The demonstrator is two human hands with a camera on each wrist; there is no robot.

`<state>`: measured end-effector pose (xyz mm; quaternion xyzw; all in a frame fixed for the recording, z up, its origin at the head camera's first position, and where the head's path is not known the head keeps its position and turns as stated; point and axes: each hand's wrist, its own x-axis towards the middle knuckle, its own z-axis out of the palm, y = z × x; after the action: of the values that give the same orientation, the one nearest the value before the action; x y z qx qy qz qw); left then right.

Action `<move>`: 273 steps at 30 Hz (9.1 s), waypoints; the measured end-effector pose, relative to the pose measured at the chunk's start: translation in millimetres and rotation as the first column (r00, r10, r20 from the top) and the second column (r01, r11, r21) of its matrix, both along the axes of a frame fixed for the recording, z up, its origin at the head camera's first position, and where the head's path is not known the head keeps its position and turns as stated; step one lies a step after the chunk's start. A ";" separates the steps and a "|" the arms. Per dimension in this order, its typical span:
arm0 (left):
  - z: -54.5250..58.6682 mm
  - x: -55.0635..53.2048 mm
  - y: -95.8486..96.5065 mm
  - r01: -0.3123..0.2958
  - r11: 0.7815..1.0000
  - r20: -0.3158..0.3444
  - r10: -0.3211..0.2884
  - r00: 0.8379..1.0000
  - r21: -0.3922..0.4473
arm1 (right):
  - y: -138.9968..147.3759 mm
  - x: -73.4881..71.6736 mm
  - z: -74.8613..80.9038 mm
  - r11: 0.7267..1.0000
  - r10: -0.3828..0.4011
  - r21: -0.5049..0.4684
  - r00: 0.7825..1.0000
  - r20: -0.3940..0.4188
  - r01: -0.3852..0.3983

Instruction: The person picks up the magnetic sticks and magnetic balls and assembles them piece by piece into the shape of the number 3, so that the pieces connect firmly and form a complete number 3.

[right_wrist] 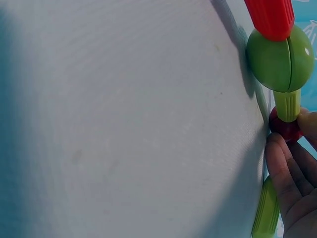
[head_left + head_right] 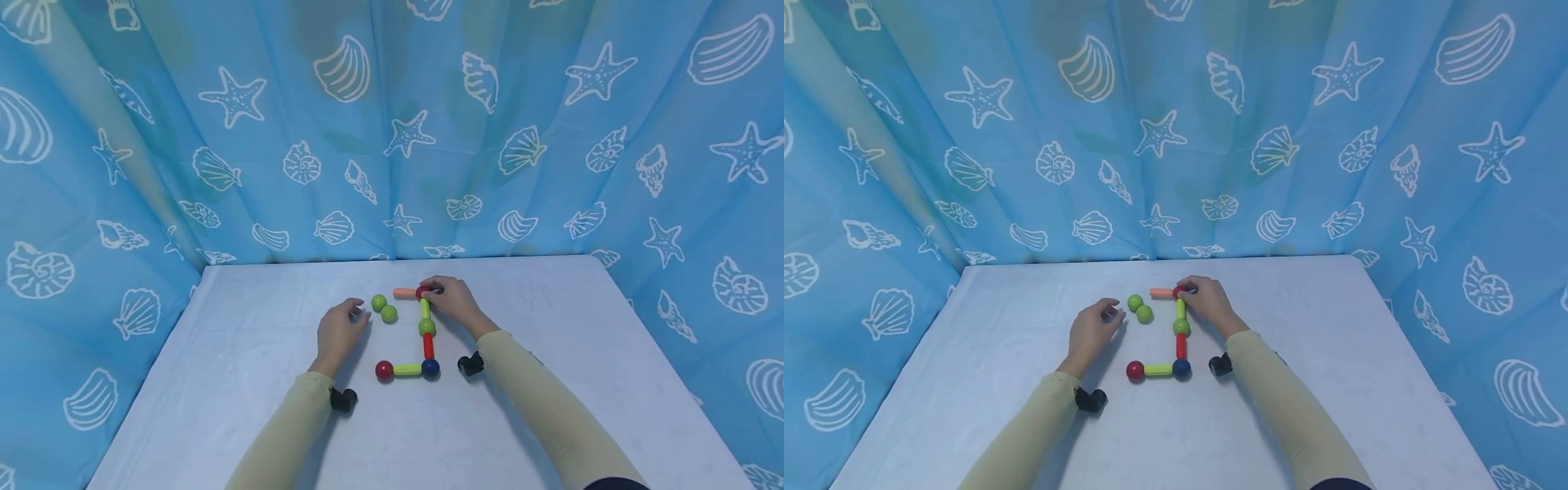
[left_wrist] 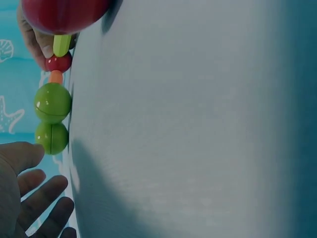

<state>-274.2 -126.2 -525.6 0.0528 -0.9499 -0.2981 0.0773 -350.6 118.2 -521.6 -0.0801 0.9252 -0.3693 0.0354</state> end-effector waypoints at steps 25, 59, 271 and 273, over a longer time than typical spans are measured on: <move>-0.6 -23.2 5.6 0.159 0.986 0.010 -0.159 0.987 -0.043 | -0.9 1.5 -0.8 1.000 -0.014 0.004 1.000 -0.006 0.014; 3.0 -43.0 12.3 0.102 0.991 0.040 -0.106 0.994 0.089 | -0.7 4.5 2.7 1.000 0.000 -0.012 1.000 -0.010 0.000; -5.1 -54.7 10.9 0.142 0.938 0.053 -0.167 0.984 0.316 | 43.5 59.1 13.4 0.996 0.070 0.050 0.996 -0.059 -0.067; -5.0 -54.6 10.9 0.142 0.938 0.055 -0.167 0.984 0.315 | 37.9 59.2 16.0 0.996 0.079 0.048 0.995 -0.058 -0.076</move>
<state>-328.8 -115.3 -530.6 0.0016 -0.8949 -0.4463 0.0062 -291.4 156.1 -505.6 -0.1262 0.9302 -0.3438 0.0237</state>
